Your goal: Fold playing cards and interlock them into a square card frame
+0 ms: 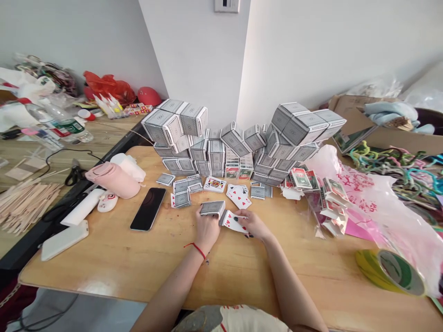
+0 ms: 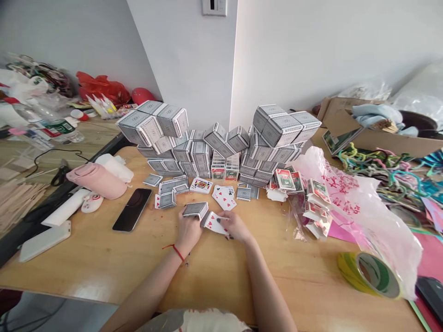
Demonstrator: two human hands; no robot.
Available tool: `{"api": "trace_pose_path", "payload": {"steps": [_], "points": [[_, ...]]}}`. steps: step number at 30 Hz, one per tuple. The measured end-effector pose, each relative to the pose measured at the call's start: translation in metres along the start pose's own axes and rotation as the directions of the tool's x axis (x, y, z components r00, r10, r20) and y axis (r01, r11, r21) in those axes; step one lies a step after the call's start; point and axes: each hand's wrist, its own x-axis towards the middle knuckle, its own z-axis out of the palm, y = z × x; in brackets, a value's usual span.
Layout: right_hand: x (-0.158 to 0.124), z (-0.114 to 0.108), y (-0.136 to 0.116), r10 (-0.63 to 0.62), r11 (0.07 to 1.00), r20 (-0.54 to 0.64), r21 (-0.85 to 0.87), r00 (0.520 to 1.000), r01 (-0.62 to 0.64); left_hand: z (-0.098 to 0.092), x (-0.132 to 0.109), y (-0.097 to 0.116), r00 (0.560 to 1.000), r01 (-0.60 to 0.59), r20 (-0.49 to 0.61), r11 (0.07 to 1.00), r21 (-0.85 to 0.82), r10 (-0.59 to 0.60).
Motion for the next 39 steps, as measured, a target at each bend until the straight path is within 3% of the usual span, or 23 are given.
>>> {"api": "trace_pose_path", "payload": {"steps": [5, 15, 21, 28, 39], "points": [[-0.004, 0.001, -0.001, -0.040, 0.999, -0.018, -0.011, 0.999, 0.040, -0.001, 0.000, 0.002, 0.998, 0.062, -0.016, 0.998, -0.003, -0.062], [-0.003, -0.006, -0.001, -0.057, 0.998, 0.013, 0.022, 0.998, 0.057, -0.001, 0.001, 0.009, 0.997, 0.065, 0.033, 0.998, 0.014, -0.065], [-0.001, -0.018, 0.004, -0.073, 0.997, -0.076, 0.005, 0.994, 0.073, 0.004, 0.009, 0.015, 0.996, 0.035, 0.079, 0.999, 0.010, -0.036], [-0.008, -0.017, -0.002, -0.093, 0.992, -0.156, -0.104, 0.983, 0.077, 0.001, 0.010, 0.017, 0.986, 0.048, 0.161, 0.999, 0.010, -0.049], [-0.012, -0.018, -0.004, -0.149, 0.978, -0.174, -0.170, 0.973, 0.120, 0.002, 0.010, 0.017, 0.987, 0.031, 0.156, 0.999, -0.005, -0.030]]}}
